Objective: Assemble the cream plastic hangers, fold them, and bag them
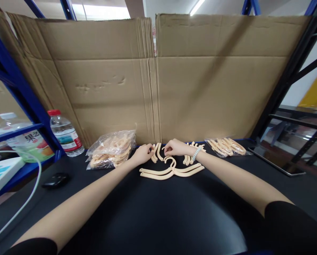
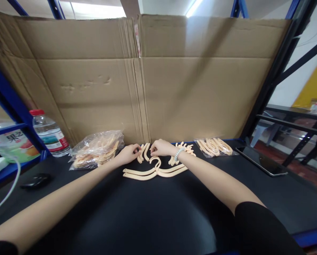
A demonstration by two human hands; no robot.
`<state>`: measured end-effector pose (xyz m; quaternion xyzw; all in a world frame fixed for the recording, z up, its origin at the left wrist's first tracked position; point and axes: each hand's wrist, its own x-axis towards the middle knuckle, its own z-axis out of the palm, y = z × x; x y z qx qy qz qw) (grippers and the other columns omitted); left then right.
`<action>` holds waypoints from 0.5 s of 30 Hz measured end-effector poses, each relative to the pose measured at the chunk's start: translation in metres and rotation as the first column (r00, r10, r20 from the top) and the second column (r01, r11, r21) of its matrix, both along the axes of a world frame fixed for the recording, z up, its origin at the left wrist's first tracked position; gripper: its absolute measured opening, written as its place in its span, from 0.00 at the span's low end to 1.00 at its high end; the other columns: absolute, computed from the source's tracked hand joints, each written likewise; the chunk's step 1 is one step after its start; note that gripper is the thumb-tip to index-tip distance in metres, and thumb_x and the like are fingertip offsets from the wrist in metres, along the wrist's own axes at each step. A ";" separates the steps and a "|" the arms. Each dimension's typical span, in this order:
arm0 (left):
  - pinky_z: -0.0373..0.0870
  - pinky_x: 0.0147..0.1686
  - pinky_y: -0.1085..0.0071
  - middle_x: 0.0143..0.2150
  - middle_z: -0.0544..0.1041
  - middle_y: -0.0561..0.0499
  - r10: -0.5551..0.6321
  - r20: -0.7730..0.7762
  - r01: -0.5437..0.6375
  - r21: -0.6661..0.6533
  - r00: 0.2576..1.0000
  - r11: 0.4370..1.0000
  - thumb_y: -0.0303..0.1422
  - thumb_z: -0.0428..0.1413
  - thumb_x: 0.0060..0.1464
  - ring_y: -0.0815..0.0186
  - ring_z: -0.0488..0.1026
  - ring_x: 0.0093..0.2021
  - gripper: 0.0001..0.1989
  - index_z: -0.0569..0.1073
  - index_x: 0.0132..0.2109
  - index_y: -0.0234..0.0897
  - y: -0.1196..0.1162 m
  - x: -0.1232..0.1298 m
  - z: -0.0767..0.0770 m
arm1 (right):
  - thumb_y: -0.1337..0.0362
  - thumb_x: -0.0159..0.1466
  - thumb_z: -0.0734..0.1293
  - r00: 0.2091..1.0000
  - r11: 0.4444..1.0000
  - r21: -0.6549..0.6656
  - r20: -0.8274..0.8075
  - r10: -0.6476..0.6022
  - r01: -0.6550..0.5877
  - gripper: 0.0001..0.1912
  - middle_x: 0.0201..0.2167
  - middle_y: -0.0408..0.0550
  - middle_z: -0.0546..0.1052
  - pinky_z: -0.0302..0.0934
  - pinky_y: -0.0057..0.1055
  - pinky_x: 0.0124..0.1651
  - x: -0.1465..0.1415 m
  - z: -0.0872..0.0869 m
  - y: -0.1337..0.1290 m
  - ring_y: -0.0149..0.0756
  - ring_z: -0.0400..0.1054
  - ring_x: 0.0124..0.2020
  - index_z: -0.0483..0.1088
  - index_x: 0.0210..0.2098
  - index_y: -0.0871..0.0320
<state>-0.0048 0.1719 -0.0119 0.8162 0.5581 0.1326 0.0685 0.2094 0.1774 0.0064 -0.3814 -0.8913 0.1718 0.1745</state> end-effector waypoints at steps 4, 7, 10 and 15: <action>0.74 0.42 0.60 0.47 0.74 0.46 0.012 -0.016 -0.012 0.006 1.000 1.000 0.36 0.54 0.62 0.62 0.74 0.42 0.13 0.71 0.50 0.33 0.000 0.000 0.001 | 0.70 0.56 0.67 0.990 0.999 -0.013 -0.128 -0.052 0.051 0.05 0.20 0.43 0.76 0.54 0.26 0.29 0.006 0.003 0.001 0.28 0.65 0.22 0.77 0.27 0.62; 0.74 0.42 0.60 0.47 0.74 0.46 0.020 -0.031 -0.020 0.002 0.999 1.000 0.36 0.54 0.62 0.62 0.74 0.42 0.13 0.71 0.50 0.33 -0.001 0.001 0.003 | 0.66 0.59 0.66 0.957 0.993 -0.041 -0.265 -0.113 0.106 0.06 0.21 0.44 0.74 0.56 0.26 0.29 0.014 0.009 0.002 0.29 0.66 0.24 0.75 0.29 0.62; 0.74 0.42 0.60 0.47 0.74 0.46 0.028 -0.055 -0.028 0.001 0.998 1.000 0.36 0.55 0.62 0.62 0.74 0.43 0.13 0.71 0.50 0.33 -0.004 0.000 0.006 | 0.63 0.62 0.63 0.900 0.984 -0.123 -0.402 -0.166 0.127 0.08 0.23 0.44 0.73 0.58 0.25 0.26 0.024 0.016 -0.004 0.29 0.67 0.23 0.72 0.32 0.61; 0.73 0.45 0.57 0.50 0.73 0.45 0.065 -0.100 -0.061 0.034 0.993 0.998 0.36 0.55 0.61 0.59 0.73 0.46 0.15 0.70 0.52 0.34 -0.009 -0.003 0.010 | 0.57 0.65 0.60 0.804 0.950 -0.303 -0.547 -0.234 0.070 0.11 0.26 0.45 0.75 0.60 0.23 0.20 0.035 0.022 -0.033 0.30 0.71 0.21 0.66 0.37 0.58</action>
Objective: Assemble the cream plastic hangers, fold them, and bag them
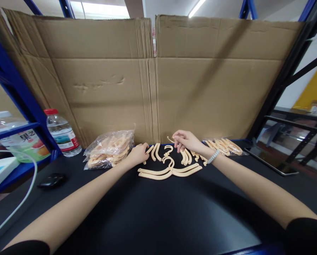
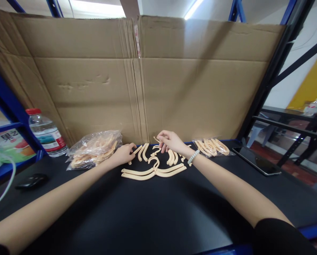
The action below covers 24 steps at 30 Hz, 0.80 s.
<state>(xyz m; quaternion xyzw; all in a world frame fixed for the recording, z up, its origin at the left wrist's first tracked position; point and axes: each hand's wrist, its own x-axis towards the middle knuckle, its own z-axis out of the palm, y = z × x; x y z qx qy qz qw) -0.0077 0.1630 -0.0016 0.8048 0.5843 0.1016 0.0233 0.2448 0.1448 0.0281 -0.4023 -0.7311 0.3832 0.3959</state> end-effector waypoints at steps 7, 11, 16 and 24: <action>0.73 0.44 0.57 0.50 0.73 0.45 0.024 0.047 -0.024 0.001 0.999 1.000 0.35 0.55 0.61 0.60 0.74 0.45 0.14 0.70 0.52 0.34 -0.005 0.004 0.008 | 0.57 0.57 0.71 0.983 0.994 -0.102 -0.181 0.020 -0.039 0.13 0.31 0.48 0.78 0.65 0.24 0.27 -0.001 -0.010 -0.047 0.31 0.74 0.30 0.69 0.35 0.59; 0.73 0.41 0.61 0.41 0.76 0.48 -0.016 0.220 0.015 0.007 0.975 1.000 0.31 0.55 0.61 0.63 0.75 0.38 0.12 0.69 0.51 0.33 -0.020 0.003 0.017 | 0.59 0.53 0.75 0.942 0.968 -0.228 -0.336 0.021 -0.102 0.15 0.31 0.47 0.78 0.64 0.23 0.28 -0.001 -0.015 -0.073 0.30 0.74 0.30 0.71 0.34 0.60; 0.74 0.36 0.67 0.36 0.75 0.49 -0.124 0.544 0.145 0.004 0.830 0.989 0.28 0.53 0.55 0.65 0.75 0.32 0.12 0.68 0.47 0.34 -0.063 0.010 0.013 | 0.56 0.57 0.73 0.832 0.897 -0.387 -0.553 -0.039 -0.215 0.14 0.31 0.48 0.79 0.64 0.22 0.30 -0.004 -0.026 -0.091 0.29 0.74 0.29 0.74 0.35 0.61; 0.73 0.33 0.69 0.34 0.71 0.51 -0.131 0.936 0.378 -0.002 0.325 0.926 0.38 0.57 0.56 0.69 0.72 0.30 0.11 0.65 0.34 0.36 -0.137 0.031 -0.020 | 0.62 0.52 0.76 0.794 0.899 -0.373 -0.605 -0.049 -0.229 0.14 0.31 0.45 0.78 0.61 0.23 0.31 -0.010 -0.043 -0.102 0.26 0.70 0.28 0.72 0.35 0.61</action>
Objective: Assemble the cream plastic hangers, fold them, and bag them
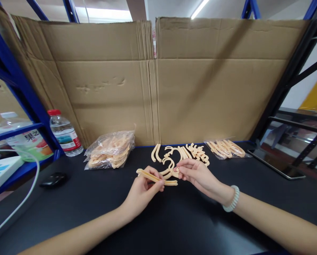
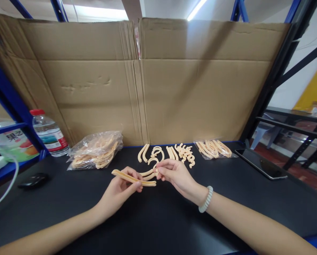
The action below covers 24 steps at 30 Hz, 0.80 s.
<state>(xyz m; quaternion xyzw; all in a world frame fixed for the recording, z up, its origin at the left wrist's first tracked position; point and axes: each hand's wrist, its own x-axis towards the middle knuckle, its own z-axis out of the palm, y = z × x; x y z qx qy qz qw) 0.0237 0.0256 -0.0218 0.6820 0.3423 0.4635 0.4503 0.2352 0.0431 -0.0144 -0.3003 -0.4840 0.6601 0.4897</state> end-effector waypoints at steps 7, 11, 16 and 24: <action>0.73 0.40 0.66 0.39 0.78 0.47 -0.020 0.063 0.026 -0.092 0.998 0.995 0.39 0.58 0.56 0.63 0.76 0.39 0.12 0.64 0.36 0.38 -0.004 -0.003 -0.004 | 0.64 0.51 0.77 0.997 0.997 0.017 -0.002 -0.076 0.076 0.22 0.31 0.43 0.78 0.63 0.28 0.37 0.002 -0.004 -0.007 0.30 0.70 0.31 0.67 0.42 0.55; 0.73 0.42 0.64 0.39 0.79 0.47 0.024 0.028 -0.022 -0.065 0.999 0.998 0.38 0.58 0.56 0.61 0.77 0.42 0.10 0.64 0.36 0.39 -0.005 -0.005 -0.003 | 0.64 0.53 0.76 0.995 0.996 0.076 0.089 -0.055 0.048 0.10 0.36 0.47 0.78 0.64 0.28 0.38 0.001 -0.009 -0.008 0.30 0.70 0.34 0.73 0.31 0.59; 0.74 0.41 0.64 0.37 0.77 0.47 0.105 -0.082 -0.099 0.069 0.991 0.993 0.35 0.57 0.56 0.60 0.77 0.40 0.07 0.67 0.35 0.39 -0.007 -0.007 -0.007 | 0.61 0.57 0.73 0.990 0.995 0.053 0.122 0.075 -0.082 0.09 0.43 0.49 0.76 0.67 0.29 0.39 -0.002 -0.010 -0.011 0.32 0.70 0.39 0.74 0.34 0.59; 0.73 0.42 0.66 0.38 0.79 0.49 0.100 -0.168 -0.060 0.226 0.981 0.972 0.32 0.57 0.58 0.61 0.78 0.42 0.04 0.68 0.36 0.39 -0.010 -0.010 -0.010 | 0.57 0.56 0.74 0.977 0.977 -0.101 0.087 0.196 -0.187 0.16 0.36 0.51 0.78 0.69 0.33 0.40 -0.001 -0.006 -0.018 0.37 0.76 0.37 0.68 0.34 0.61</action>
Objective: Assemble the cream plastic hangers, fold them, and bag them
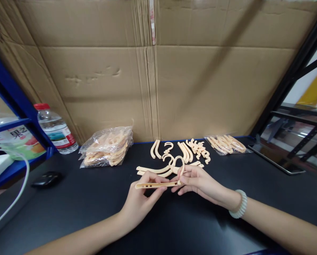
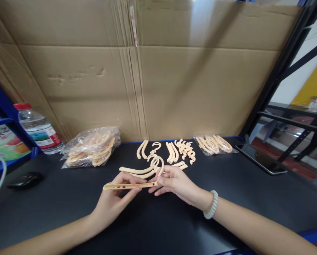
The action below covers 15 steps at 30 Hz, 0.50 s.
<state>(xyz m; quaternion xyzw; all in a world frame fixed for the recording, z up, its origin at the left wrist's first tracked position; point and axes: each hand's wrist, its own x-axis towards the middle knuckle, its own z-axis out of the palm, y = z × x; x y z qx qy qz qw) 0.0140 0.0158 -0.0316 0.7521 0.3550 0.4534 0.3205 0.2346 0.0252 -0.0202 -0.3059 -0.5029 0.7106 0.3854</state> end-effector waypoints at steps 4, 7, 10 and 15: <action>0.74 0.41 0.65 0.38 0.79 0.48 0.005 -0.018 -0.005 0.011 1.000 1.000 0.31 0.57 0.58 0.60 0.78 0.41 0.04 0.67 0.35 0.39 0.000 0.000 0.001 | 0.56 0.56 0.74 0.999 1.000 -0.015 0.031 0.012 -0.012 0.17 0.34 0.50 0.78 0.69 0.30 0.38 0.000 0.000 0.000 0.38 0.77 0.35 0.66 0.34 0.60; 0.75 0.40 0.65 0.38 0.79 0.48 -0.003 -0.012 0.004 0.008 1.000 1.000 0.31 0.57 0.57 0.60 0.78 0.41 0.05 0.67 0.35 0.39 0.000 0.001 0.001 | 0.55 0.56 0.74 0.999 1.000 -0.001 0.042 0.010 -0.010 0.18 0.33 0.49 0.78 0.69 0.30 0.38 0.000 -0.001 0.000 0.37 0.77 0.35 0.66 0.33 0.60; 0.75 0.40 0.65 0.38 0.80 0.47 -0.008 -0.004 0.008 0.010 1.000 1.000 0.31 0.57 0.57 0.60 0.78 0.41 0.05 0.68 0.34 0.39 0.000 0.002 0.001 | 0.55 0.56 0.74 0.999 1.000 0.011 0.048 -0.008 0.008 0.18 0.33 0.49 0.78 0.69 0.30 0.38 -0.002 -0.002 0.001 0.36 0.77 0.34 0.66 0.33 0.60; 0.75 0.40 0.66 0.38 0.80 0.49 0.014 -0.010 -0.014 0.019 1.000 1.000 0.31 0.58 0.57 0.61 0.78 0.40 0.05 0.69 0.34 0.39 0.001 0.002 0.000 | 0.55 0.54 0.75 0.997 0.998 0.018 0.047 -0.060 0.059 0.19 0.29 0.47 0.77 0.70 0.31 0.38 -0.004 -0.006 0.001 0.35 0.77 0.32 0.66 0.31 0.61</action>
